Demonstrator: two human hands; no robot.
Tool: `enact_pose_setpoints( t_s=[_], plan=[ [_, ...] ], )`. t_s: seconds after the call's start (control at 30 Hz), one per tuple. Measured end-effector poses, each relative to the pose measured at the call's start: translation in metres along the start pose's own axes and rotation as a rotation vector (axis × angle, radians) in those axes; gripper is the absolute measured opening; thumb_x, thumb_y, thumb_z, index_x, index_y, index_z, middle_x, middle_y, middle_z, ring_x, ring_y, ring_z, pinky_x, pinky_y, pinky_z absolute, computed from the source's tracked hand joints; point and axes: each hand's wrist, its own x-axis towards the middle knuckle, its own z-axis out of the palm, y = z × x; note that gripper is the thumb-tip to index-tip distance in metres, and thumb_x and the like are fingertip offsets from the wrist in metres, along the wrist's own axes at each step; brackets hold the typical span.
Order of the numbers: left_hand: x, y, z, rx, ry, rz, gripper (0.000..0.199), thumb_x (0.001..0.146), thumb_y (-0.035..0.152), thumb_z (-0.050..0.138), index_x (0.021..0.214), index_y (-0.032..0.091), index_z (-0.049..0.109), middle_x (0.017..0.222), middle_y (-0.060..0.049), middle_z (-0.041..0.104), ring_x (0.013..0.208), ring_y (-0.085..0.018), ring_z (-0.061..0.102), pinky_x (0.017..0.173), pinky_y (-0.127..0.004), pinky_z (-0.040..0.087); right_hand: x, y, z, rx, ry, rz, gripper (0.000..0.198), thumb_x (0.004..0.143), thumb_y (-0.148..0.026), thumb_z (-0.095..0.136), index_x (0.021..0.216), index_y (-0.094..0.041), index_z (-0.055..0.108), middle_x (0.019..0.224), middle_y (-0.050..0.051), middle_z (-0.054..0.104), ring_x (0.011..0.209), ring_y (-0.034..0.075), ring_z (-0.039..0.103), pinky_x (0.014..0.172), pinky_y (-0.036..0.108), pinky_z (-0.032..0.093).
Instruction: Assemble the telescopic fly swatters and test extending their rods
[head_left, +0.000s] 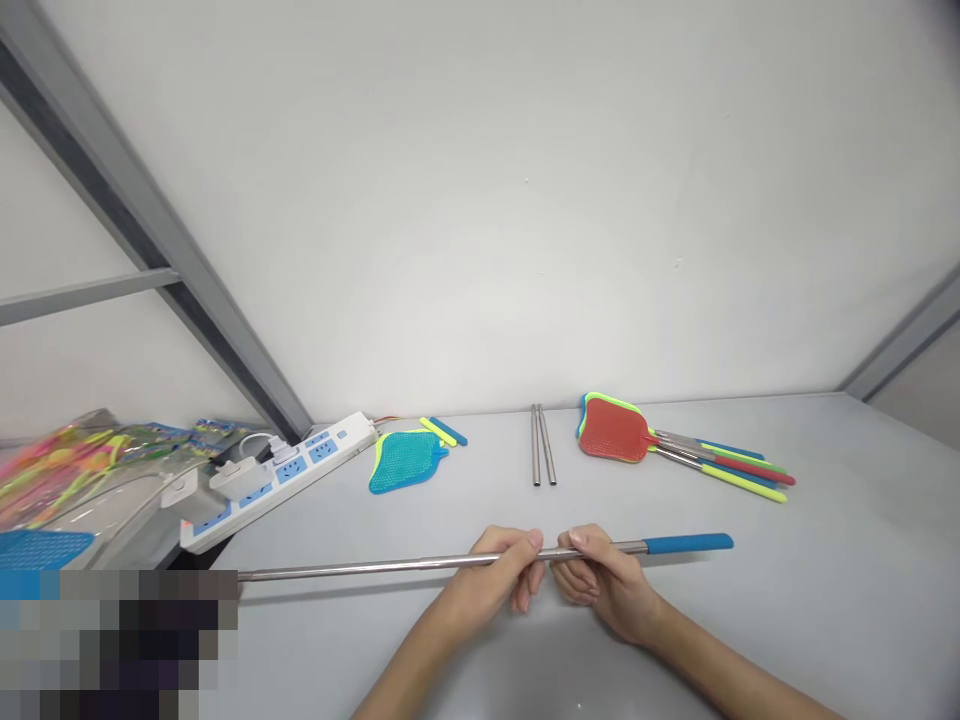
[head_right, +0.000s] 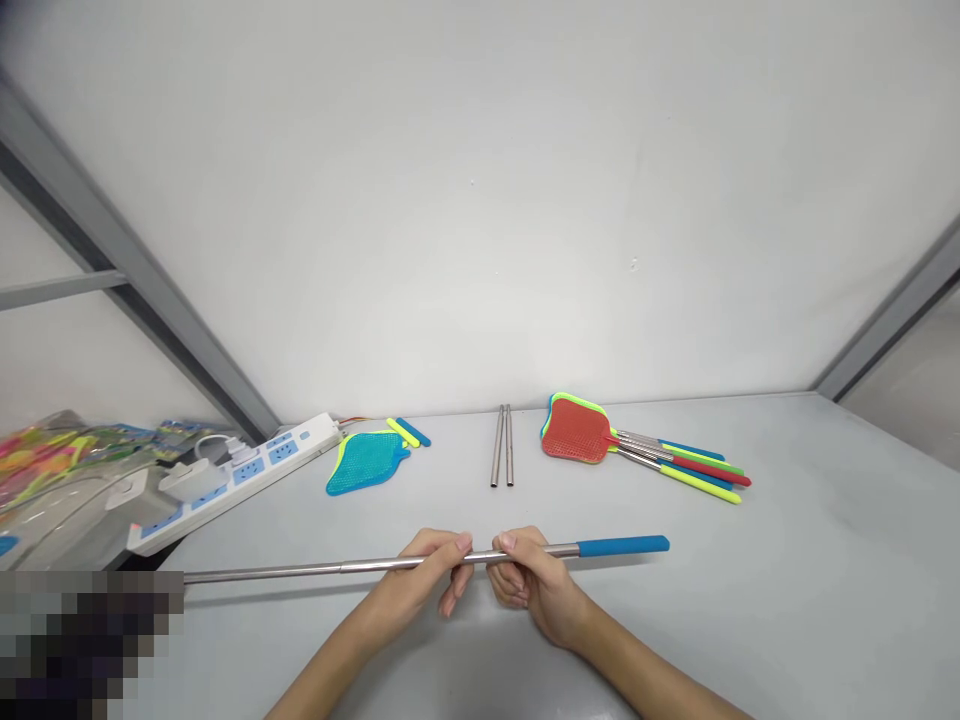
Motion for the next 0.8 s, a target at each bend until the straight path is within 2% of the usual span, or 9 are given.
enact_pose_setpoints(
  t_s=[0.2,0.37,0.5,0.6,0.8],
  plan=[
    [-0.007,0.008,-0.004,-0.033,0.000,0.030,0.046,0.082,0.041,0.029,0.046,0.016,0.044,0.038,0.003,0.039,0.051,-0.011,0.043,0.068,-0.023,0.035,-0.001,-0.007,-0.001,-0.069,-0.010,0.007,0.036,0.074,-0.028,0.046,0.042,-0.016,0.036,0.036,-0.006,0.025,0.036,0.006,0.023,0.040,0.023,0.014],
    [-0.015,0.012,-0.005,-0.070,-0.021,-0.007,0.043,0.083,0.041,0.028,0.053,0.017,0.046,0.039,0.004,0.041,0.052,-0.012,0.045,0.074,-0.025,0.034,0.000,-0.015,-0.003,-0.066,-0.030,0.028,0.037,0.072,-0.028,0.048,0.041,-0.016,0.033,0.035,-0.007,0.022,0.035,0.005,0.020,0.040,0.023,0.012],
    [-0.020,0.015,-0.005,-0.037,0.008,-0.048,0.041,0.083,0.040,0.029,0.054,0.017,0.046,0.044,0.003,0.046,0.061,-0.013,0.047,0.079,-0.024,0.031,0.002,-0.020,-0.006,-0.083,-0.055,0.049,0.037,0.071,-0.028,0.050,0.041,-0.017,0.032,0.036,-0.008,0.020,0.035,0.004,0.018,0.040,0.022,0.011],
    [-0.020,0.015,-0.005,-0.070,0.016,-0.050,0.039,0.083,0.039,0.030,0.052,0.017,0.041,0.042,0.003,0.042,0.056,-0.012,0.046,0.075,-0.024,0.033,0.001,-0.022,-0.009,-0.091,-0.026,0.042,0.037,0.070,-0.028,0.051,0.041,-0.017,0.030,0.037,-0.008,0.019,0.036,0.004,0.017,0.039,0.022,0.010],
    [-0.013,0.014,-0.008,-0.168,-0.037,-0.022,0.035,0.082,0.035,0.033,0.052,0.018,0.035,0.036,0.006,0.032,0.041,-0.009,0.039,0.053,-0.022,0.036,0.001,-0.028,-0.009,-0.145,0.021,0.024,0.036,0.068,-0.028,0.051,0.041,-0.017,0.030,0.037,-0.008,0.018,0.036,0.004,0.016,0.039,0.023,0.009]
  ],
)
